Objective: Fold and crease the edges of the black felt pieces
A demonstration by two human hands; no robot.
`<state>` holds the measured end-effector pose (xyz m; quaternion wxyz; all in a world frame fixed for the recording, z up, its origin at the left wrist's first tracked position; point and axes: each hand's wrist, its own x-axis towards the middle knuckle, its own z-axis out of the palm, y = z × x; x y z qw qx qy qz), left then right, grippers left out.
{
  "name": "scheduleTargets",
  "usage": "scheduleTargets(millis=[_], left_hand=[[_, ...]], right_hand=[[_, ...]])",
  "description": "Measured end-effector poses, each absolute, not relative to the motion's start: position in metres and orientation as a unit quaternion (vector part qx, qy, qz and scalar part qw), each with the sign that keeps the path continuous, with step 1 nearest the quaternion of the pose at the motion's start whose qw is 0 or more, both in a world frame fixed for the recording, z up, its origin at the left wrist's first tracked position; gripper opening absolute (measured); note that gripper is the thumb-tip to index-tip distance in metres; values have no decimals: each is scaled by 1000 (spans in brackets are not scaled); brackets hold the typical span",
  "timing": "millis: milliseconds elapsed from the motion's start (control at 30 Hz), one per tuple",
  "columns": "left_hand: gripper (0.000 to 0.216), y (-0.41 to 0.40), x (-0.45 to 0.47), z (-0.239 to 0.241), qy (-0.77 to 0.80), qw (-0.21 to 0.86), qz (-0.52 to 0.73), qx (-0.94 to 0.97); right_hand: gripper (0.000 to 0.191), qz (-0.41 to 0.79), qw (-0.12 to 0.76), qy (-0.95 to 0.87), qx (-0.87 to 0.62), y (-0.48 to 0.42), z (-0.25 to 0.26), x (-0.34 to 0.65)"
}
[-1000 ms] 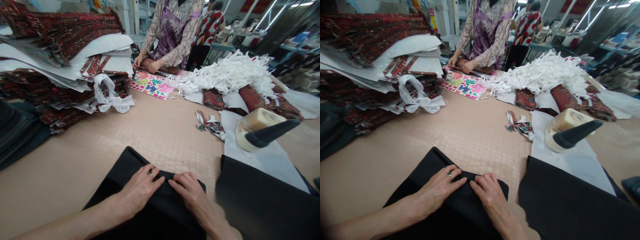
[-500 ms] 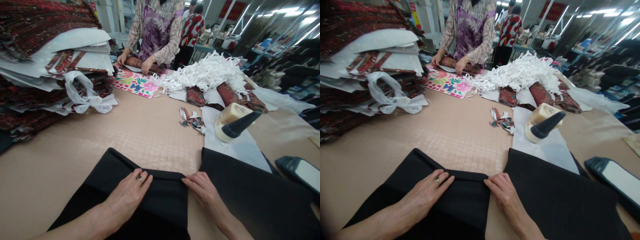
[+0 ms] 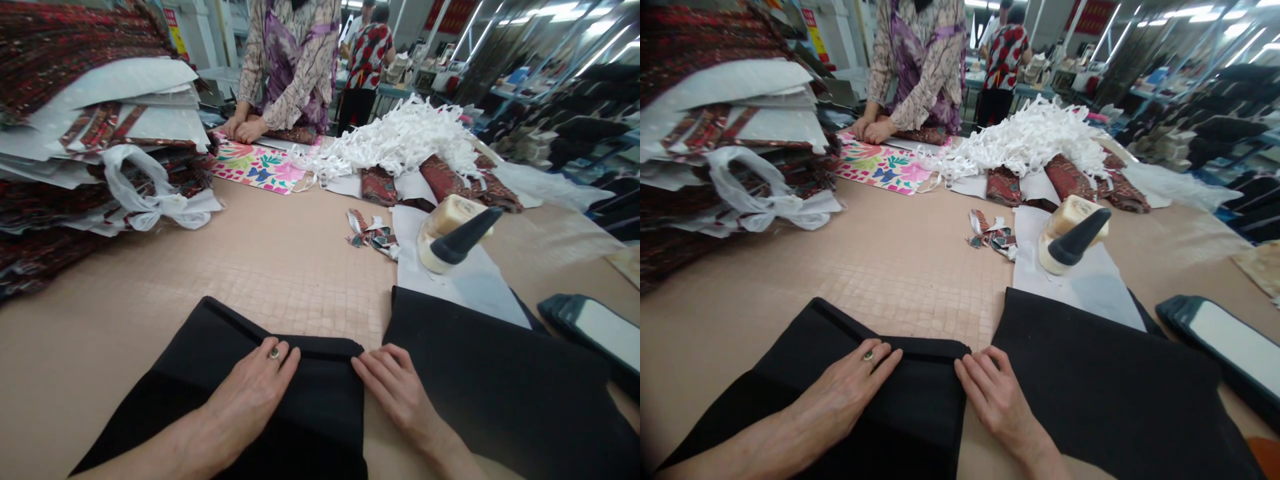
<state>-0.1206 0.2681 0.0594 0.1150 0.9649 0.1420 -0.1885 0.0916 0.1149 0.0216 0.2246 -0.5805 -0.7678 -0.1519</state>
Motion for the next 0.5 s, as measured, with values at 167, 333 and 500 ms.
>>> scheduleTargets(millis=[167,333,500], left_hand=[[72,269,-114,68,119,100,-218,963],[63,265,-114,59,115,101,-169,974],[70,258,-105,57,98,96,-153,979]], right_hand=[[30,-145,208,-765,-592,113,19,89],[29,-150,214,-760,-595,114,19,89],[32,-141,222,-751,-605,114,20,86]])
